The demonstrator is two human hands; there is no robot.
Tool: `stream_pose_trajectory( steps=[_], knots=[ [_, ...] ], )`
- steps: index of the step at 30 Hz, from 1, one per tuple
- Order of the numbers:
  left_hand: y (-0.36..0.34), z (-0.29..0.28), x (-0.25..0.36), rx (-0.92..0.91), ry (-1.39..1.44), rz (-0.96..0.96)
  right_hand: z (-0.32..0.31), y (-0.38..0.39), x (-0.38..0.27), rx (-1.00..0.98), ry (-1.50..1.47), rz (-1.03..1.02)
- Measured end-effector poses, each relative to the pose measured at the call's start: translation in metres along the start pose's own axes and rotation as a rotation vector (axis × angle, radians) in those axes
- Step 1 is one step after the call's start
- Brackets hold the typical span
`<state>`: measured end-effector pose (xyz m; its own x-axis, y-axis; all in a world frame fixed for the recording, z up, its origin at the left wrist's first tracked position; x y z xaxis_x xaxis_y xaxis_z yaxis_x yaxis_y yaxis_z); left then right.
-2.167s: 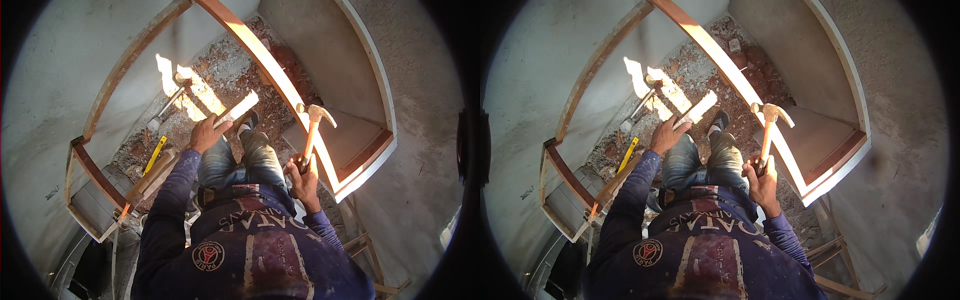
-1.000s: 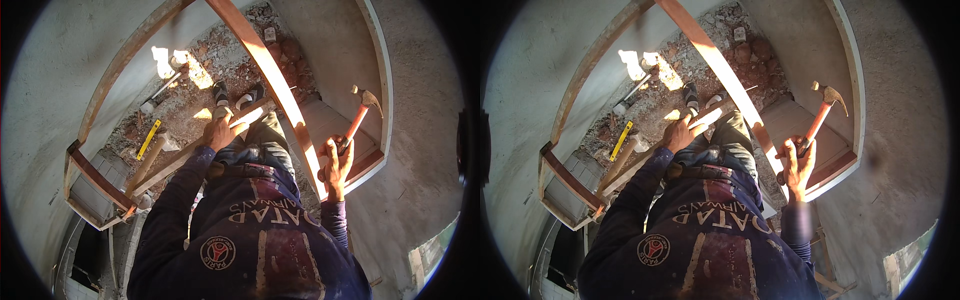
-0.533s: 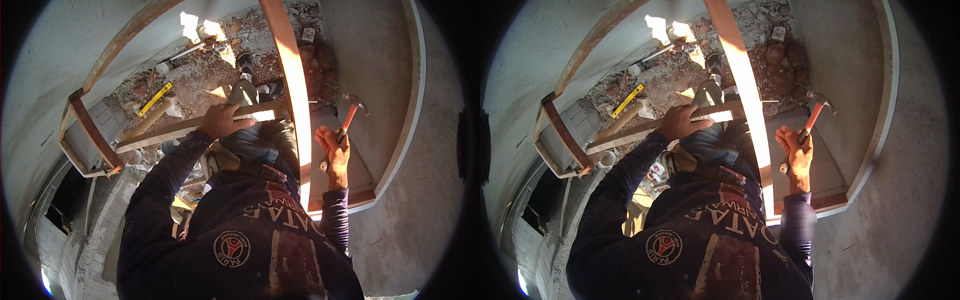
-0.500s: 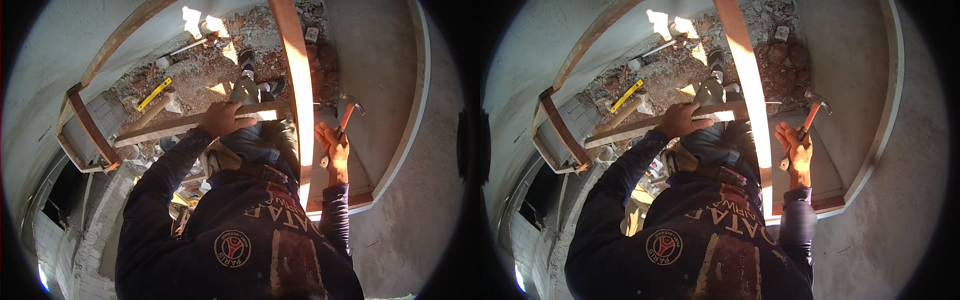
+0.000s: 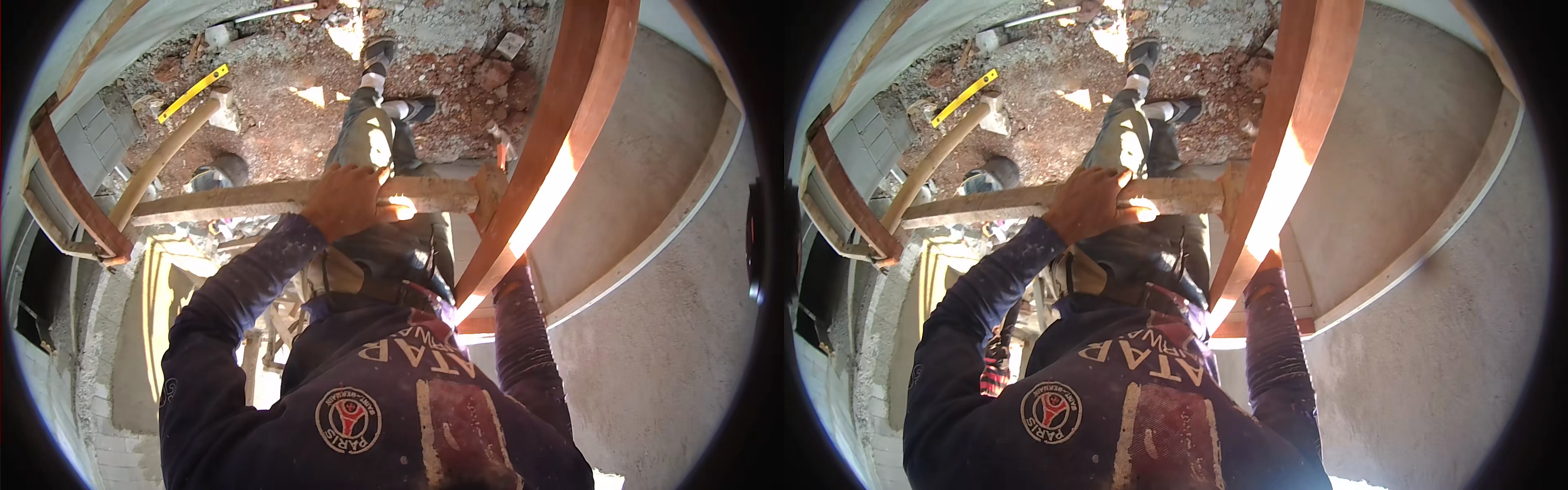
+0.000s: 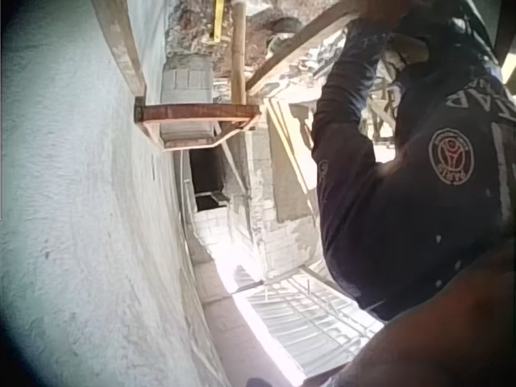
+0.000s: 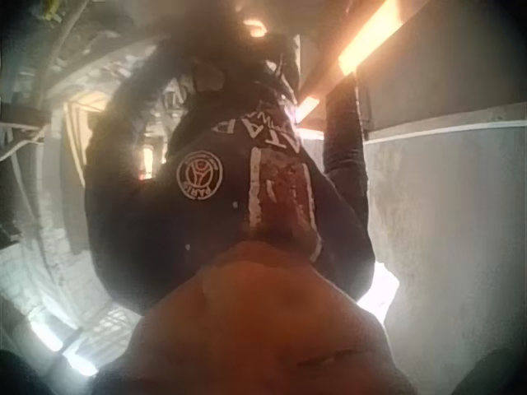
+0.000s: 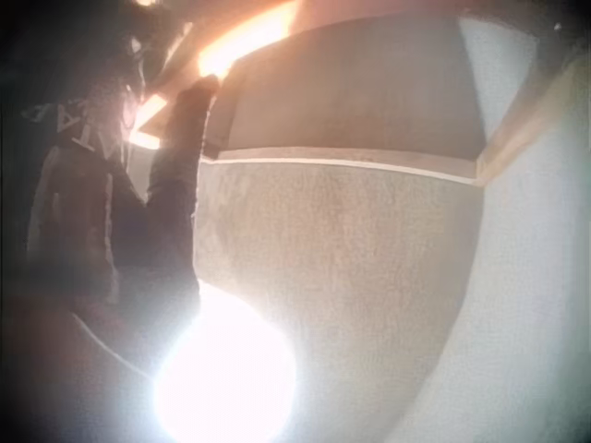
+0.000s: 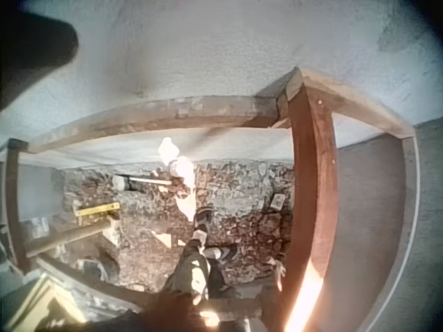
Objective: Measure, position, and nail wooden supports into a concrete wall to create a frame.
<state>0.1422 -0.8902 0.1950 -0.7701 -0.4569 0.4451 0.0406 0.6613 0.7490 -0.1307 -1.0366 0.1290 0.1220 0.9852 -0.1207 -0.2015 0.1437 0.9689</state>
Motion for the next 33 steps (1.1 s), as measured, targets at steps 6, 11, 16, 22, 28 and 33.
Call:
stream_pose_trajectory(
  steps=[6, 11, 16, 22, 28, 33],
  knots=[
    [-0.002, 0.0, 0.0, -0.03, 0.0, 0.006, 0.004, -0.002, 0.001, -0.019, 0.042, 0.022],
    [-0.003, -0.003, 0.001, 0.015, -0.022, 0.005, 0.001, 0.0, -0.001, -0.022, 0.048, 0.01],
    [-0.004, -0.004, -0.001, 0.033, 0.007, 0.017, 0.001, -0.002, -0.001, -0.041, 0.049, 0.018],
    [-0.001, -0.005, 0.001, 0.065, -0.008, 0.02, 0.0, -0.001, 0.003, -0.05, 0.057, 0.025],
    [-0.002, -0.01, 0.001, 0.028, -0.014, 0.04, -0.002, -0.001, 0.006, -0.061, 0.051, 0.026],
    [-0.001, -0.009, 0.001, 0.071, 0.009, 0.03, -0.004, -0.001, 0.009, -0.072, 0.034, 0.022]
  ],
)
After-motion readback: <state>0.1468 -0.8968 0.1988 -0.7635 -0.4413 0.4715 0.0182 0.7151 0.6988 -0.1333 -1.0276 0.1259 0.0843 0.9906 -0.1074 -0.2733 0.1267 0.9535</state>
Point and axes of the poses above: each hand's wrist, its own y-axis away from the middle knuckle, its own z-axis out of the palm, x = y × z, the point moved 4 cm from there along -y, towards the middle knuckle, and after that the axes turned 15 degrees about -y, right-handed, at the moved point
